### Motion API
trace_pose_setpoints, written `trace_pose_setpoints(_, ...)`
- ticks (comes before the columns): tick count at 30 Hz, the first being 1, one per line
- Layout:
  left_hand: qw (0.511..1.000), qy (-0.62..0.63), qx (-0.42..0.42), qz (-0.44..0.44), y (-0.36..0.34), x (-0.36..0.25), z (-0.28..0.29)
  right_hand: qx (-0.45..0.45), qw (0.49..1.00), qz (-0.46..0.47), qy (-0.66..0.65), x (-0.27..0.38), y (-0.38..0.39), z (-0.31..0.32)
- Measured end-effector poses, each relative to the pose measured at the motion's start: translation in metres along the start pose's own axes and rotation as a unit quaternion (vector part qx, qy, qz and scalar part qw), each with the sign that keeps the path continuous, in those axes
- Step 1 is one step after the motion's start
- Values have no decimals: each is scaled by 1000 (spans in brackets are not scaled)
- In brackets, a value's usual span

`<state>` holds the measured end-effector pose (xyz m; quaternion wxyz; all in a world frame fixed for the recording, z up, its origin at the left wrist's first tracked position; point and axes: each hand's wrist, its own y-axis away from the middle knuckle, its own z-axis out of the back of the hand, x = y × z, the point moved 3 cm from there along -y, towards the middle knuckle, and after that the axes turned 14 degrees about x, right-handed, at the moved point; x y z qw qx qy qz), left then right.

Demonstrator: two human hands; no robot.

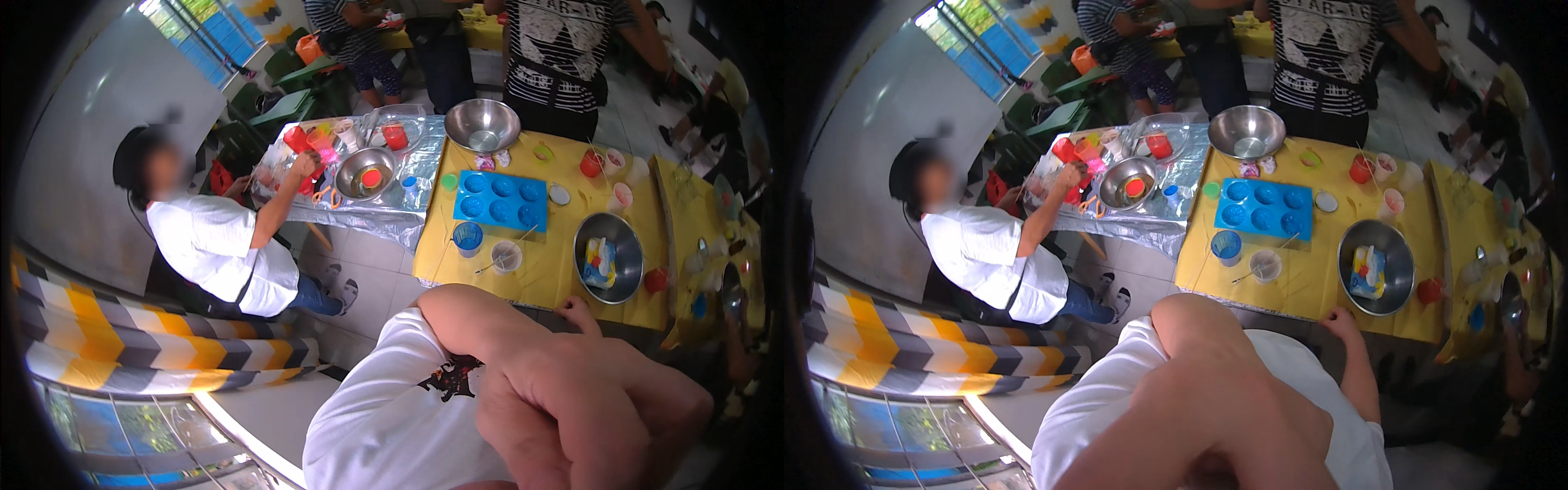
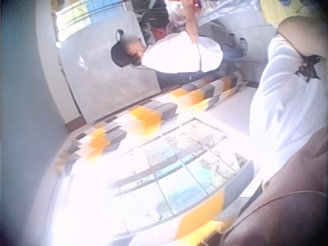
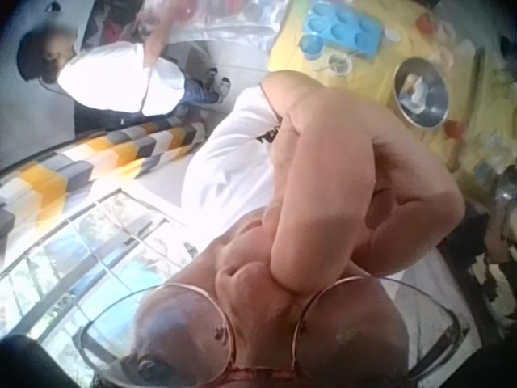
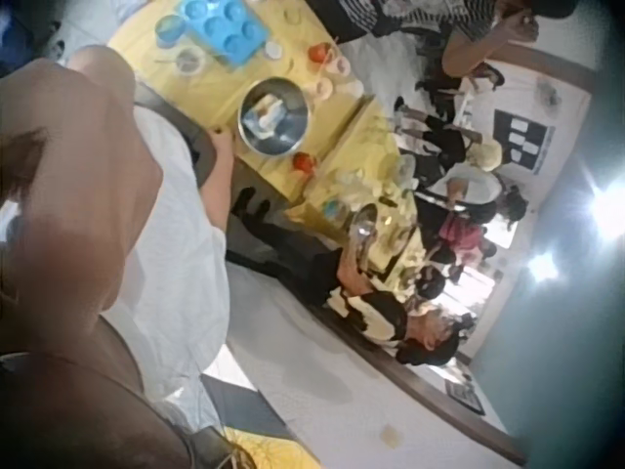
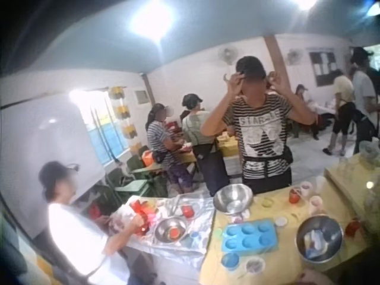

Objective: The person prepares a candy-making activity by handling a blue silicone mold, a wooden stick, and small plastic cups containing colored liquids. They place the stick into a cup and interact with the mold and other materials on a yellow table in a busy workshop setting.

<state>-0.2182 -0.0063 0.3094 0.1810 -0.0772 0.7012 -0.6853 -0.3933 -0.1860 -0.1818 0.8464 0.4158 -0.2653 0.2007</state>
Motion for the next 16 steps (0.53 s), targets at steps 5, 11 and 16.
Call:
trace_pose_setpoints(5,996,67,-37,40,-2,13,11,-23,1000,-4,-16,-7,21,7)
trace_pose_setpoints(11,988,86,-78,101,-11,42,23,-17,999,28,-14,-20,10,1)
trace_pose_setpoints(16,999,-1,-20,45,-15,59,30,42,996,59,-48,-2,10,-1)
